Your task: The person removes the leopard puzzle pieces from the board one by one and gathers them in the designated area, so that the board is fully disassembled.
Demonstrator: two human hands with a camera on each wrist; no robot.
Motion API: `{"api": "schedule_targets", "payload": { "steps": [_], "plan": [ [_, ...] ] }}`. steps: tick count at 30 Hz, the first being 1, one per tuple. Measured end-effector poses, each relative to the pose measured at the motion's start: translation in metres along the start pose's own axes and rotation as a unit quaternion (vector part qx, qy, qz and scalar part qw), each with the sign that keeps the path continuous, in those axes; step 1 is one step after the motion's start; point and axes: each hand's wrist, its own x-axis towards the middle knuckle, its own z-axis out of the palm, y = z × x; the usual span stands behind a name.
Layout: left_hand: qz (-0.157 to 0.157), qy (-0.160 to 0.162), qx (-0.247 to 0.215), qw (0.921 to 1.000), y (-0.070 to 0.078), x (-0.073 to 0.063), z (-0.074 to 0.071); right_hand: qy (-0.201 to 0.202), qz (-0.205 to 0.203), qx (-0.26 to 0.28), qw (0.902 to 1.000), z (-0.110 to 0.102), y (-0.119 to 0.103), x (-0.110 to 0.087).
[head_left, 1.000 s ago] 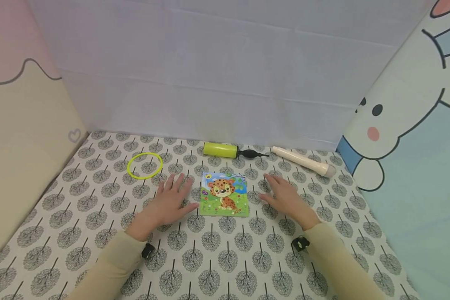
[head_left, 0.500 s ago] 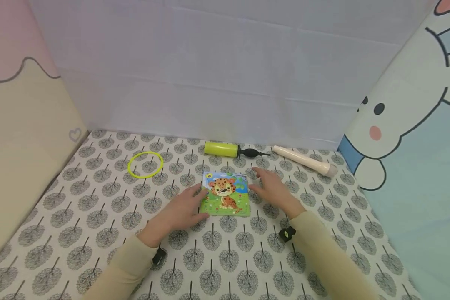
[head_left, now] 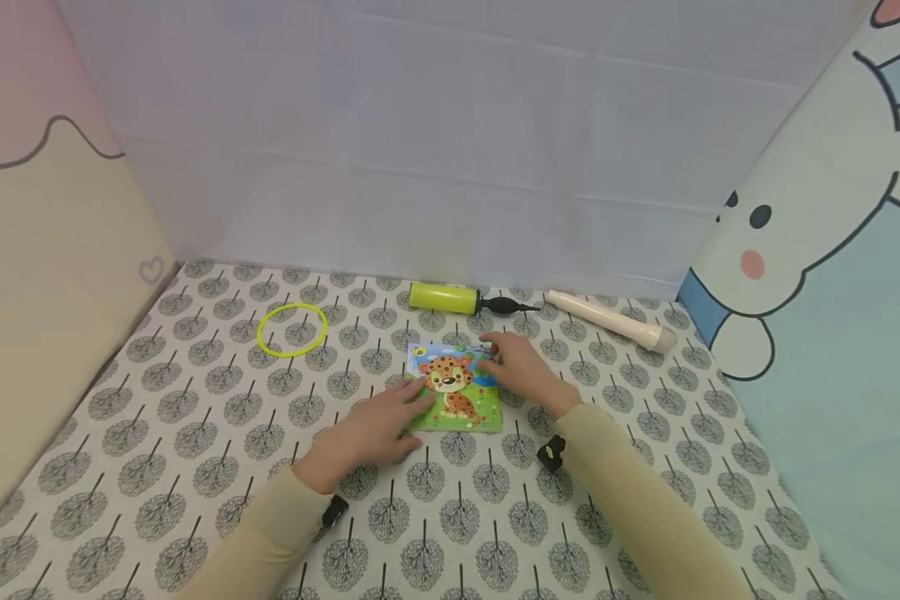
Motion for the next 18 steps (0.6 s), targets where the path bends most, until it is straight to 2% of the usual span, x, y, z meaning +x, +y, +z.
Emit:
{"api": "schedule_targets", "payload": {
  "steps": [4, 10, 18],
  "plan": [
    [0.010, -0.006, 0.002, 0.9999, 0.002, 0.002, -0.001, -0.006, -0.020, -0.009, 0.9997, 0.004, -0.003, 0.007],
    [0.002, -0.020, 0.009, 0.9998, 0.005, 0.005, -0.001, -0.011, -0.033, -0.009, 0.9994, 0.008, -0.011, 0.014],
    [0.010, -0.026, 0.042, 0.9987, 0.009, 0.010, -0.002, -0.027, -0.023, -0.003, 0.9994, 0.014, -0.021, 0.027]
  ]
}}
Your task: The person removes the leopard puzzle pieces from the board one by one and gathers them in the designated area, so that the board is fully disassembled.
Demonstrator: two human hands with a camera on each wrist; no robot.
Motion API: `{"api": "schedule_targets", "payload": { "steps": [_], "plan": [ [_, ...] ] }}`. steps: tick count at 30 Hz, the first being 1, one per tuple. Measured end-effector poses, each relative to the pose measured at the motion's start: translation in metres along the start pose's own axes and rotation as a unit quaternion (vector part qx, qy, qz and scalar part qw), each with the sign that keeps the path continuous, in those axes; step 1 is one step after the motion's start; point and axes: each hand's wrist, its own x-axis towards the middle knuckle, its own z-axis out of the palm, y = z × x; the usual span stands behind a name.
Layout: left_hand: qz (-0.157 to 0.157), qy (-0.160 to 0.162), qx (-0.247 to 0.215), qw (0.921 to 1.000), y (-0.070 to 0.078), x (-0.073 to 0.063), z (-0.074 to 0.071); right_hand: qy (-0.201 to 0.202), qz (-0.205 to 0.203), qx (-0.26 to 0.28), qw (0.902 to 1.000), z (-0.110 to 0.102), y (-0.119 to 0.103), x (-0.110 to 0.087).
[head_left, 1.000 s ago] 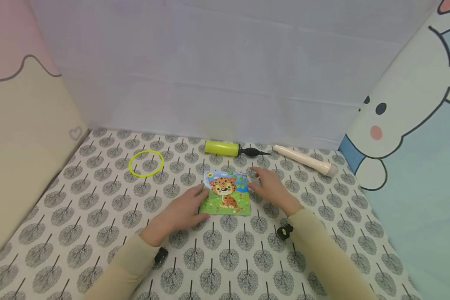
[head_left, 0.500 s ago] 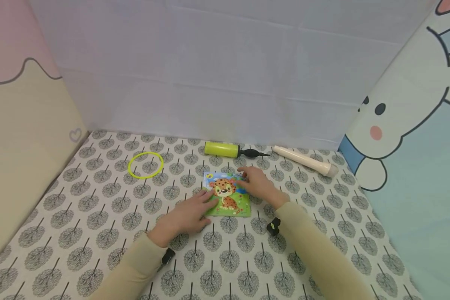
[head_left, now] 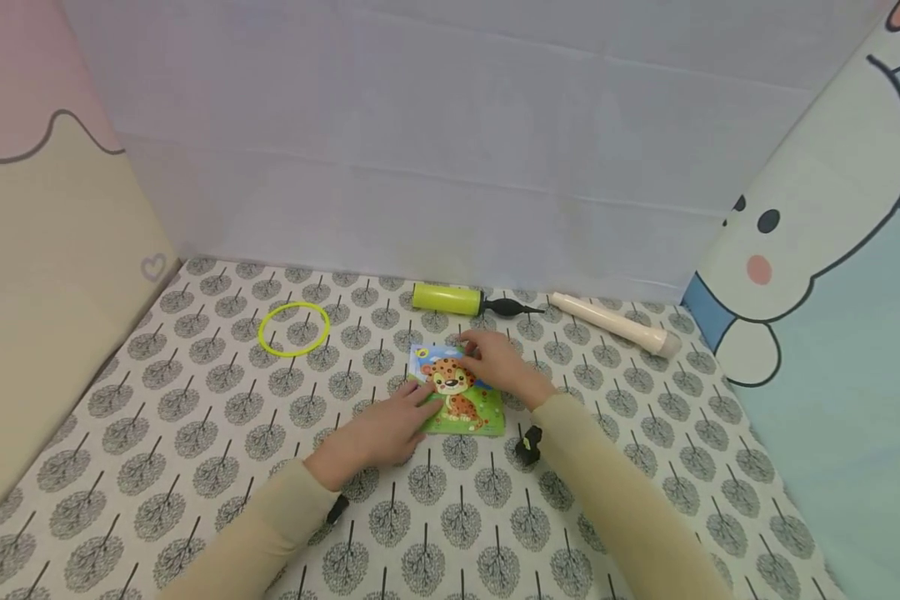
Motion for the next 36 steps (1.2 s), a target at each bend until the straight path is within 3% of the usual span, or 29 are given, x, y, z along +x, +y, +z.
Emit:
{"api": "schedule_targets", "payload": {
  "steps": [11, 19, 36],
  "plan": [
    [0.005, 0.000, 0.011, 0.9999, 0.002, 0.001, 0.002, 0.007, -0.033, 0.011, 0.9994, 0.012, -0.009, 0.015],
    [0.001, -0.007, 0.018, 0.9998, 0.006, 0.001, 0.004, 0.001, -0.029, 0.015, 0.9995, 0.016, -0.016, 0.022],
    [0.007, -0.001, 0.094, 0.9955, 0.011, 0.000, 0.012, -0.048, -0.041, 0.046, 0.9969, 0.020, -0.021, 0.030]
  ]
}}
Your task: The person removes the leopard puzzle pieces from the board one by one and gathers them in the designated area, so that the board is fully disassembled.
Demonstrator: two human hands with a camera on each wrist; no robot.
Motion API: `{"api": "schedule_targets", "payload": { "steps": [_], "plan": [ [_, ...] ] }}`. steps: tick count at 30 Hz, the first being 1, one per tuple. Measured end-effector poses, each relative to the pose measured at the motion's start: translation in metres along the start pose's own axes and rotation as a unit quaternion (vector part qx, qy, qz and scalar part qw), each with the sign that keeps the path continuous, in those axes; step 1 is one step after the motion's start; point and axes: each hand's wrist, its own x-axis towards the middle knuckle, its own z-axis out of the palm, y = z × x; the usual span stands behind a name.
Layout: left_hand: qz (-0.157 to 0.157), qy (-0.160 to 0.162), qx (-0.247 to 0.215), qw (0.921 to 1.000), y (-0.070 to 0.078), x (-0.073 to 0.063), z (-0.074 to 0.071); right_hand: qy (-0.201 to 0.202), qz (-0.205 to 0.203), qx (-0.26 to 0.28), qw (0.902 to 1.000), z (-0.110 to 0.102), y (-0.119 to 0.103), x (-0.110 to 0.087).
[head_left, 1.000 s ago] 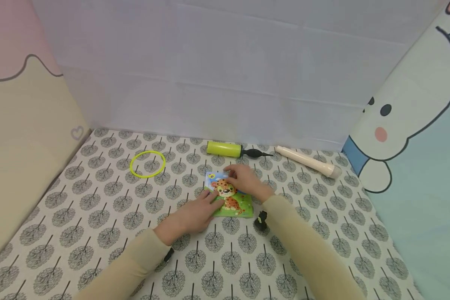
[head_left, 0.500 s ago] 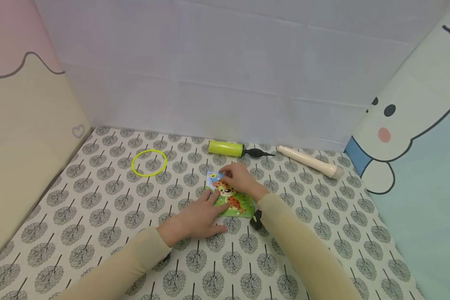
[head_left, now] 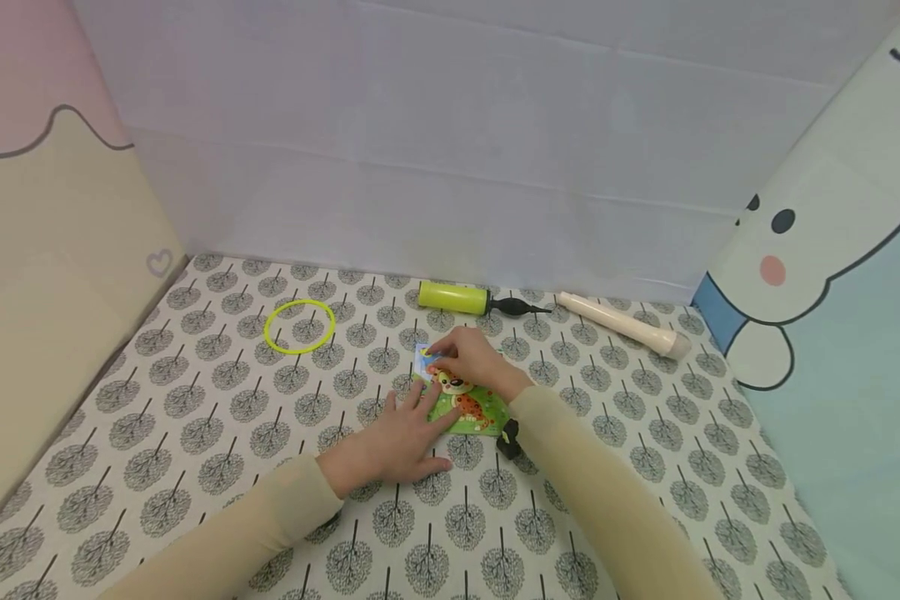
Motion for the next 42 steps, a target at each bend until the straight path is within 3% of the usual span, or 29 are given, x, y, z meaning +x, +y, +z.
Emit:
{"api": "schedule_targets", "payload": {
  "steps": [10, 17, 42],
  "plan": [
    [-0.004, -0.011, -0.023, 0.9997, -0.0003, -0.0019, -0.0039, -0.026, 0.017, 0.030, 0.9991, -0.0033, 0.0006, 0.0008],
    [-0.005, -0.015, -0.016, 0.9997, -0.0006, -0.0012, -0.0016, -0.020, 0.005, 0.042, 0.9989, -0.0041, 0.0021, 0.0030],
    [-0.003, -0.017, -0.016, 0.9997, -0.0007, -0.0003, -0.0026, -0.013, 0.028, 0.092, 0.9953, -0.0006, 0.0062, 0.0075]
  ]
}}
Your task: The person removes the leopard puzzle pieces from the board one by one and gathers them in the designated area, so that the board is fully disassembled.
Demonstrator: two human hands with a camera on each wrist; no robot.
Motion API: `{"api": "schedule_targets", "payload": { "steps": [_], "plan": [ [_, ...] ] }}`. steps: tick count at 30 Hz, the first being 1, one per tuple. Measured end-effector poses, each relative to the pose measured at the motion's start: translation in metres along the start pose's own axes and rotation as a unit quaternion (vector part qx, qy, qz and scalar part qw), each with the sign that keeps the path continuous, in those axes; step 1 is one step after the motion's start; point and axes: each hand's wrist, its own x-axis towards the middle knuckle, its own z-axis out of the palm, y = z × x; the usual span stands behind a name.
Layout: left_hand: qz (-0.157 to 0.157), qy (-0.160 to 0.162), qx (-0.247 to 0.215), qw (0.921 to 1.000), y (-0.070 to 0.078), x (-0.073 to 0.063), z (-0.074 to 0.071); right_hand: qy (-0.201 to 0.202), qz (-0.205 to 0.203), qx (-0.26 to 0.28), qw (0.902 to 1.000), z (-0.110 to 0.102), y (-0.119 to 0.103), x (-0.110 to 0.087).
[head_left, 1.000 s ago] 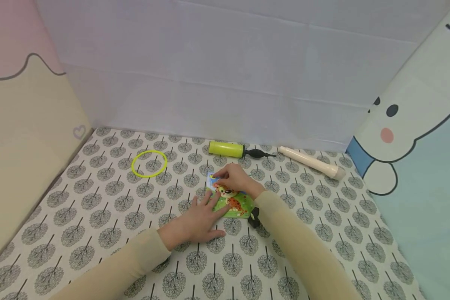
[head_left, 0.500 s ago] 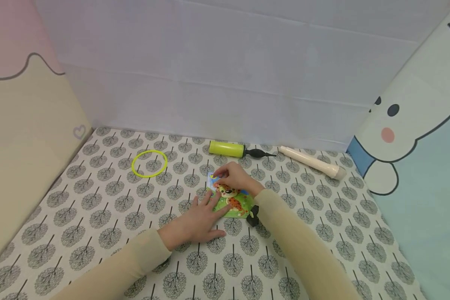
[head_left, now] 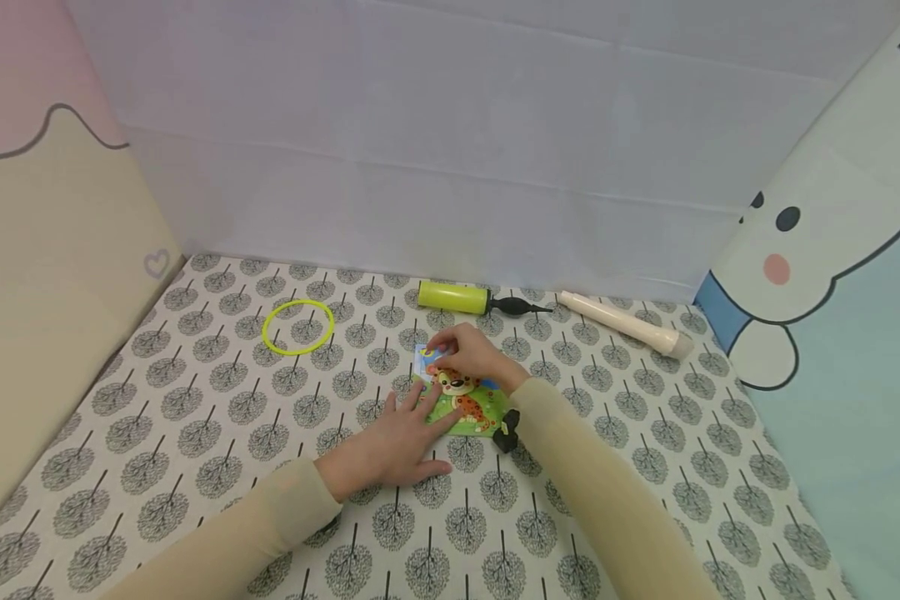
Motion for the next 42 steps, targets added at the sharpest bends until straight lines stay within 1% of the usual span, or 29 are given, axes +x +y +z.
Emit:
{"api": "schedule_targets", "payload": {
  "steps": [5, 10, 13, 20, 25, 30, 35, 39, 42],
  "plan": [
    [0.003, 0.003, 0.003, 1.0000, 0.000, -0.001, 0.000, -0.004, -0.001, 0.002, 1.0000, -0.001, 0.001, 0.000],
    [0.003, 0.002, 0.004, 1.0000, -0.001, -0.001, 0.000, -0.005, 0.013, 0.017, 0.9998, -0.002, -0.002, -0.001],
    [0.002, 0.001, 0.001, 1.0000, 0.000, -0.001, 0.000, 0.001, 0.015, 0.023, 0.9996, -0.003, -0.004, -0.002],
    [0.001, -0.005, -0.002, 1.0000, 0.000, -0.001, -0.001, 0.015, 0.025, 0.065, 0.9975, -0.005, -0.005, -0.004],
    [0.001, -0.004, -0.006, 1.0000, 0.000, -0.002, -0.002, 0.015, 0.021, 0.070, 0.9972, -0.006, -0.003, -0.002],
    [0.005, -0.003, -0.007, 1.0000, 0.001, 0.000, -0.002, 0.025, 0.014, 0.089, 0.9956, -0.014, -0.001, -0.004],
    [0.002, -0.004, -0.006, 1.0000, -0.001, -0.001, 0.000, 0.039, 0.019, 0.111, 0.9928, -0.024, 0.008, -0.007],
    [0.004, 0.003, -0.006, 1.0000, -0.001, -0.001, 0.001, 0.045, 0.017, 0.105, 0.9933, -0.034, 0.014, -0.014],
    [0.010, 0.010, -0.007, 0.9999, -0.001, -0.001, 0.001, 0.053, 0.028, 0.097, 0.9935, -0.043, 0.021, -0.022]
  ]
}}
